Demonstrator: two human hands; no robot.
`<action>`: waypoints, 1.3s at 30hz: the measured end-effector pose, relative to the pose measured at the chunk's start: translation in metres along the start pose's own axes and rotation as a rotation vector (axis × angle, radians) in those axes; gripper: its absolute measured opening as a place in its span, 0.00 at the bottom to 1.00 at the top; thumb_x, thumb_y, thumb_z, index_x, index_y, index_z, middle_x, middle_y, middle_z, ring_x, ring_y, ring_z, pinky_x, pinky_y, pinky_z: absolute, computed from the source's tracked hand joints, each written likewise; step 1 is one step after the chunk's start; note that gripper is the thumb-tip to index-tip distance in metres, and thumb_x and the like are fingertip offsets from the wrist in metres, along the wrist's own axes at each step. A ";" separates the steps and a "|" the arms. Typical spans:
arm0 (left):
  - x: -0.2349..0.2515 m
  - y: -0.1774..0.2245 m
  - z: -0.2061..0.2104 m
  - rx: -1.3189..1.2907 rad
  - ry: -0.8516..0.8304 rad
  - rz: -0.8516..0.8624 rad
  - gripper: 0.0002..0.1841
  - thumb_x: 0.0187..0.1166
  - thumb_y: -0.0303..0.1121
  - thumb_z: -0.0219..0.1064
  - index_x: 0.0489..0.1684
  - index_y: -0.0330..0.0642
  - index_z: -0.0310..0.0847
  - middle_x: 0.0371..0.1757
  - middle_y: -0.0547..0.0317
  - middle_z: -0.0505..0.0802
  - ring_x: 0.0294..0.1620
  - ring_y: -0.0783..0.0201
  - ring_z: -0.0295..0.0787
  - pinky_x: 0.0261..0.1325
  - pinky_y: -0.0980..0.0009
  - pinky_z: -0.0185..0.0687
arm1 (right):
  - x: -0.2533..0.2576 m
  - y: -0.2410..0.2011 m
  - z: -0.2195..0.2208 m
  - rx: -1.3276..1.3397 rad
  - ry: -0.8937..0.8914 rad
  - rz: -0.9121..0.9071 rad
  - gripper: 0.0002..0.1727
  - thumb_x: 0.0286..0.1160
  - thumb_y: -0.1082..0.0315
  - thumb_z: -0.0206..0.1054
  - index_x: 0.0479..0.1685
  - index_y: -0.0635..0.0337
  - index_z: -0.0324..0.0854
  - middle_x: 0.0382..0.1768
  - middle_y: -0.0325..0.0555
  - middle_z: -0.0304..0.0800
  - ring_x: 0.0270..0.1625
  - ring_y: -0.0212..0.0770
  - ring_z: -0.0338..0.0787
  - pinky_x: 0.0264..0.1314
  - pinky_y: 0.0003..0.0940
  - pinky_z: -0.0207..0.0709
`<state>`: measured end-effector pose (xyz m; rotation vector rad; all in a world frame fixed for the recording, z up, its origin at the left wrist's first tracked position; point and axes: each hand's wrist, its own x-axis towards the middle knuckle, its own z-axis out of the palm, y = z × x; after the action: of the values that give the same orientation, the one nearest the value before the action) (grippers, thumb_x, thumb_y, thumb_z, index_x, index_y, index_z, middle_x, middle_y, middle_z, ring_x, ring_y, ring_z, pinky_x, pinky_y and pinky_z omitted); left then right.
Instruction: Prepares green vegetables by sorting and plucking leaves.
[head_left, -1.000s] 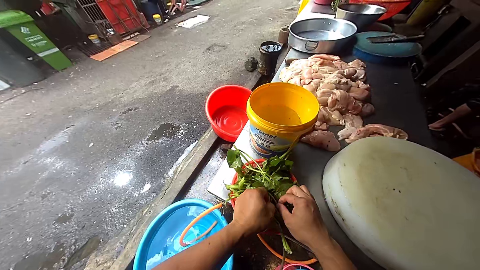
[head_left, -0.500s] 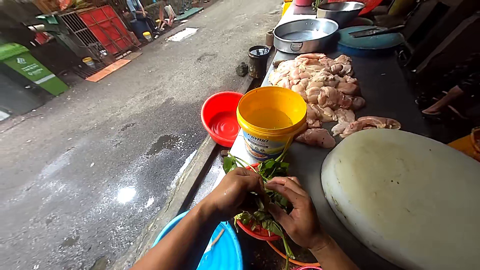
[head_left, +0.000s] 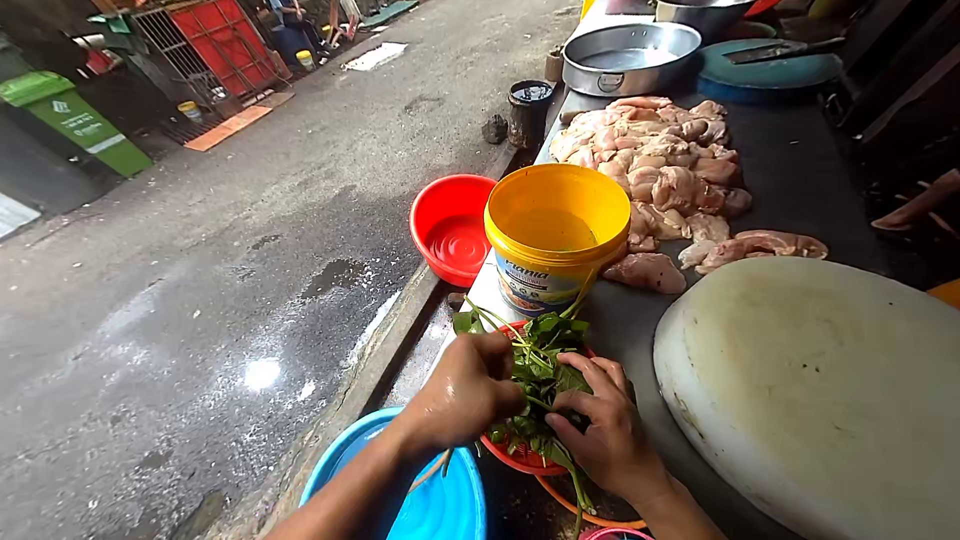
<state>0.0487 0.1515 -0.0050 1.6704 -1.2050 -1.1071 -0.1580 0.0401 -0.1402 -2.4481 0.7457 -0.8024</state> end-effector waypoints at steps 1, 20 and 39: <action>0.000 -0.001 0.012 0.226 -0.119 -0.087 0.06 0.66 0.33 0.73 0.34 0.44 0.83 0.24 0.58 0.86 0.21 0.63 0.81 0.27 0.61 0.79 | 0.002 0.000 0.001 0.026 0.038 0.043 0.10 0.66 0.51 0.71 0.23 0.39 0.91 0.75 0.30 0.83 0.80 0.47 0.74 0.75 0.56 0.72; 0.038 -0.048 0.065 0.297 0.048 -0.316 0.10 0.77 0.41 0.66 0.32 0.47 0.88 0.31 0.60 0.90 0.36 0.62 0.88 0.44 0.54 0.84 | 0.010 0.009 -0.009 0.152 0.188 0.173 0.28 0.59 0.68 0.74 0.67 0.45 0.88 0.73 0.36 0.84 0.73 0.44 0.82 0.70 0.49 0.81; -0.014 -0.028 0.046 -1.000 0.290 -0.403 0.14 0.84 0.31 0.50 0.33 0.38 0.79 0.25 0.51 0.88 0.21 0.63 0.84 0.23 0.69 0.81 | -0.007 -0.011 -0.018 0.359 0.181 -0.011 0.25 0.72 0.33 0.64 0.26 0.42 0.89 0.72 0.44 0.88 0.82 0.51 0.77 0.82 0.55 0.70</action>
<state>0.0112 0.1669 -0.0421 1.1989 -0.0371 -1.3286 -0.1706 0.0484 -0.1235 -2.0809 0.5914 -1.0720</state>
